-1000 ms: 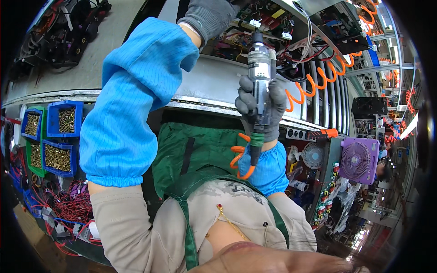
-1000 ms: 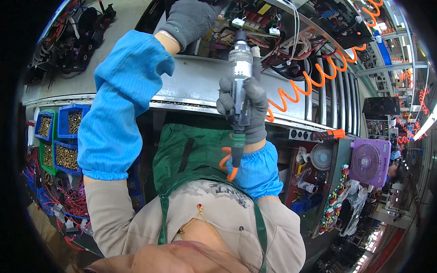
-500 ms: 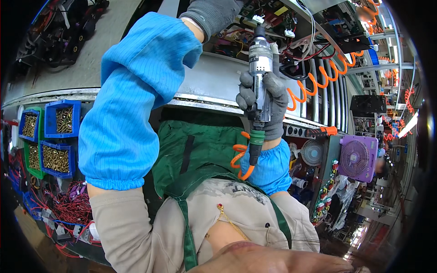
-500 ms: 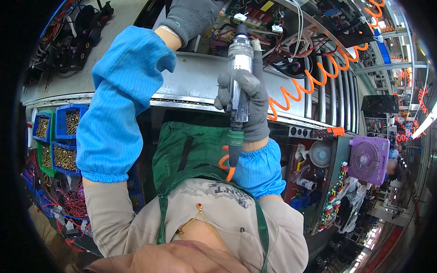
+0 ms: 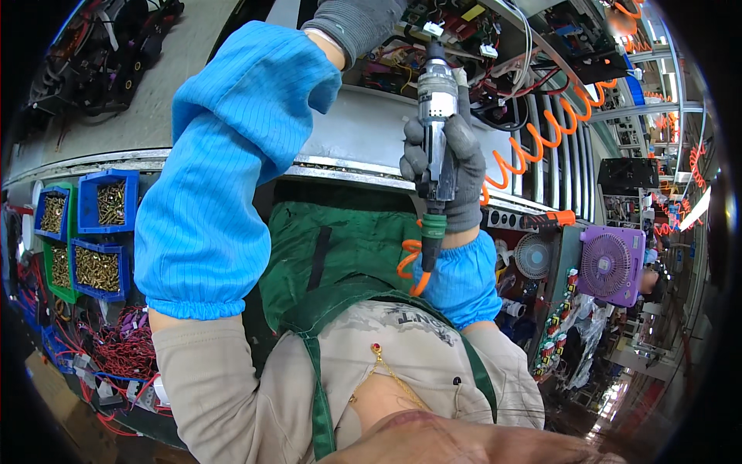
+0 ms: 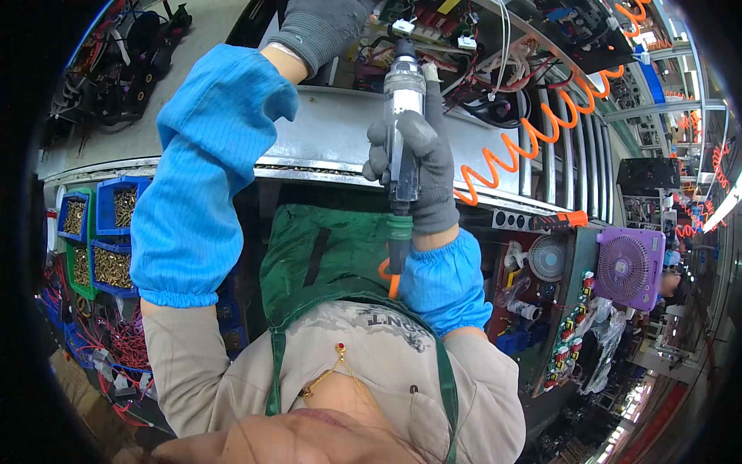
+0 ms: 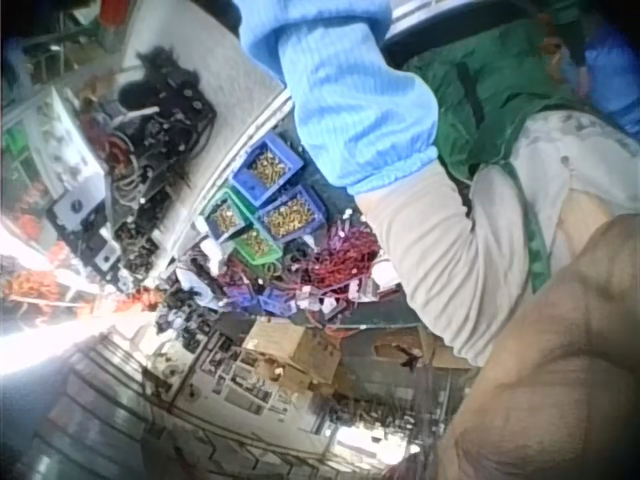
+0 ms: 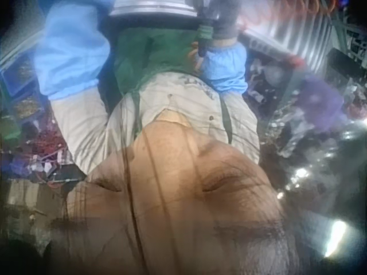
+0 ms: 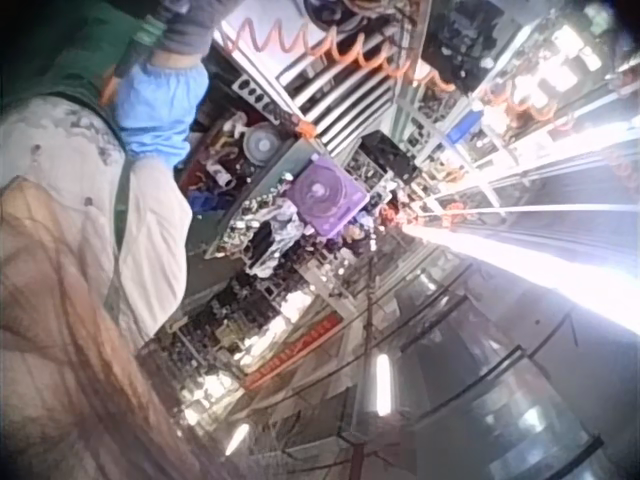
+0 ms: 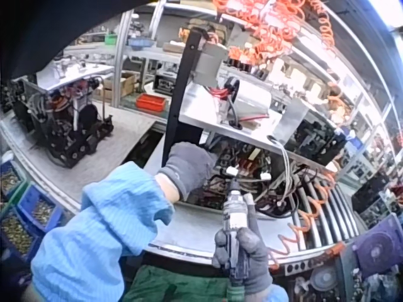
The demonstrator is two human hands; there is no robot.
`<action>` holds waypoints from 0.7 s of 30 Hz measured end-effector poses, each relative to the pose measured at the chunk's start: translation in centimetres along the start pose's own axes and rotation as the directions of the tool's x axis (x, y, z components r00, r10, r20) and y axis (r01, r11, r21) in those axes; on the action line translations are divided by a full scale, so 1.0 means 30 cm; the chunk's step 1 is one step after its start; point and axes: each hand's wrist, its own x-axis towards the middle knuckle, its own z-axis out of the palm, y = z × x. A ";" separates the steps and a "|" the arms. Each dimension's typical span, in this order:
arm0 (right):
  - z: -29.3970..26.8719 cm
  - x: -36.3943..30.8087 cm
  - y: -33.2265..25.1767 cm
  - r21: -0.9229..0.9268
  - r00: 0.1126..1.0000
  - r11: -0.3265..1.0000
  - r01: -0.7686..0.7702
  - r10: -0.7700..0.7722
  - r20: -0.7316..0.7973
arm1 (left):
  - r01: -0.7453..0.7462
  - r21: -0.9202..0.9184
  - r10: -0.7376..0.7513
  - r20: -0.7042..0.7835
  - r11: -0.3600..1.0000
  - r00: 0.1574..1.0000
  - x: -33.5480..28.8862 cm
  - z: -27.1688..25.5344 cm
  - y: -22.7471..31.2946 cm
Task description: The person uses a pneumatic screwdriver to fasten screws onto a silver metal casing and a black power supply unit. They handle various wires and components, organizing them within the assembly. The person works at a station with bins of screws and other parts visible on the table.
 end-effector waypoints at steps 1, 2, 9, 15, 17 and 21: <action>0.006 -0.002 0.002 0.029 1.000 0.999 -0.014 0.014 0.009 | 0.025 -0.035 -0.026 -0.015 0.999 1.000 -0.021 -0.026 -0.012; 0.004 0.003 0.011 0.048 1.000 0.999 -0.024 0.023 0.005 | 0.041 -0.084 -0.044 -0.032 0.996 0.999 -0.039 -0.031 -0.023; -0.011 0.003 0.000 -0.035 0.999 0.999 -0.028 0.027 -0.036 | 0.114 -0.436 -0.204 -0.164 0.893 0.965 -0.416 0.325 -0.024; -0.055 -0.088 0.057 -0.139 0.986 0.976 -0.166 0.159 -0.055 | 0.048 -0.230 -0.088 -0.169 0.972 0.982 -0.486 0.616 -0.040; -0.061 -0.129 0.060 -0.158 0.970 0.962 -0.224 0.205 -0.128 | 0.239 -0.248 -0.236 0.039 0.939 0.971 -0.449 0.613 -0.024; -0.101 -0.177 0.077 -0.184 0.954 0.943 -0.279 0.249 -0.167 | 0.441 -0.216 -0.311 0.452 0.871 0.836 -0.373 0.450 0.018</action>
